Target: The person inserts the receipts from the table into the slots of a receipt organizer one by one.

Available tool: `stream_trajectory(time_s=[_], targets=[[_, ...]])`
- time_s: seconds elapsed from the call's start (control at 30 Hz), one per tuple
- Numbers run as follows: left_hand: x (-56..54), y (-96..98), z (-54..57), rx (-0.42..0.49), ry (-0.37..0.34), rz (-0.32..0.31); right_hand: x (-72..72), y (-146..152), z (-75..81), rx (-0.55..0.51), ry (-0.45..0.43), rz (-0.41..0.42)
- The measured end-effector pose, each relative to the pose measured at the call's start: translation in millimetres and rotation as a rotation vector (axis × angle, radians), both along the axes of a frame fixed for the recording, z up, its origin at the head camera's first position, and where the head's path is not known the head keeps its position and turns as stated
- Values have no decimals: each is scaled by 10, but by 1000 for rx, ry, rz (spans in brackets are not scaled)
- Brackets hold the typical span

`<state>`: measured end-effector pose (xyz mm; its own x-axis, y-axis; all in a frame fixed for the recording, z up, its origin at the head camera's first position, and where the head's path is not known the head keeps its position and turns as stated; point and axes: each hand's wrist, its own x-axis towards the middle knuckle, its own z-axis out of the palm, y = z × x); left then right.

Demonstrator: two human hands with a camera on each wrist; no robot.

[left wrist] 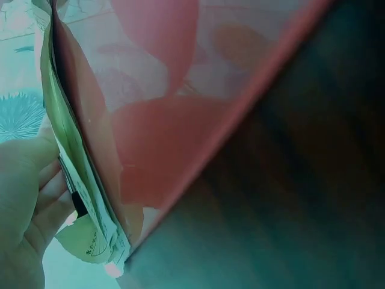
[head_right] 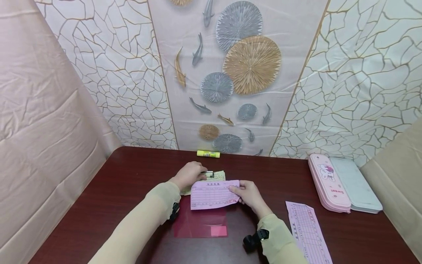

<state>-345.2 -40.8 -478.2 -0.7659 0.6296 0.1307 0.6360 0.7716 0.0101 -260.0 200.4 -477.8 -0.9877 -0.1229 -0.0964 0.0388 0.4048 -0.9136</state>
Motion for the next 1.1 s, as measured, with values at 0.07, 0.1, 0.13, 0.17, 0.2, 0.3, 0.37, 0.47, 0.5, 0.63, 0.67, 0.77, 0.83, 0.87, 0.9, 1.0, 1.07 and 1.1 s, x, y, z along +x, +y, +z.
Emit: stream_trajectory(time_s=[0.07, 0.1, 0.13, 0.17, 0.2, 0.3, 0.37, 0.47, 0.5, 0.63, 0.67, 0.77, 0.83, 0.87, 0.9, 1.0, 1.07, 1.1], targets=[[5, 4, -10, 13, 15, -1, -18, -32, 4, 3, -3, -7], [7, 5, -11, 15, 21, -1, -26, -48, 6, 4, -6, -11], [6, 7, -12, 16, 28, -3, -35, -63, 9, 12, -11, -19], [5, 7, -10, 14, 32, -3, -41, -76, 16, 24, -15, -24], [6, 8, -5, 13, 32, -3, -44, -93, 26, 36, -24, -36], [14, 9, 13, 4, 27, -3, -45, -141, 68, 83, -46, -71], [19, 9, 26, -1, 21, -3, -46, -168, 94, 111, -50, -86], [21, 8, 29, -7, 22, -4, -57, -205, 121, 110, -45, -100], [19, 8, 26, -10, 24, -3, -64, -217, 127, 104, -43, -99], [8, 8, 8, -16, 38, -9, -97, -274, 112, 61, -50, -97], [7, 10, 4, -19, 43, -10, -110, -293, 103, 54, -55, -102], [9, 21, 0, -27, 57, -11, -136, -350, 74, 28, -72, -115], [18, 31, 4, -38, 59, -4, -150, -394, 63, 22, -84, -131], [22, 36, 5, -43, 60, 0, -157, -416, 61, 19, -89, -136], [26, 39, 8, -46, 59, 4, -160, -437, 61, 19, -91, -137], [40, 49, 13, -61, 67, 12, -179, -505, 69, 36, -95, -152], [43, 52, 13, -72, 78, 14, -199, -544, 69, 65, -93, -155], [45, 54, 15, -76, 81, 15, -211, -561, 67, 85, -91, -157]])
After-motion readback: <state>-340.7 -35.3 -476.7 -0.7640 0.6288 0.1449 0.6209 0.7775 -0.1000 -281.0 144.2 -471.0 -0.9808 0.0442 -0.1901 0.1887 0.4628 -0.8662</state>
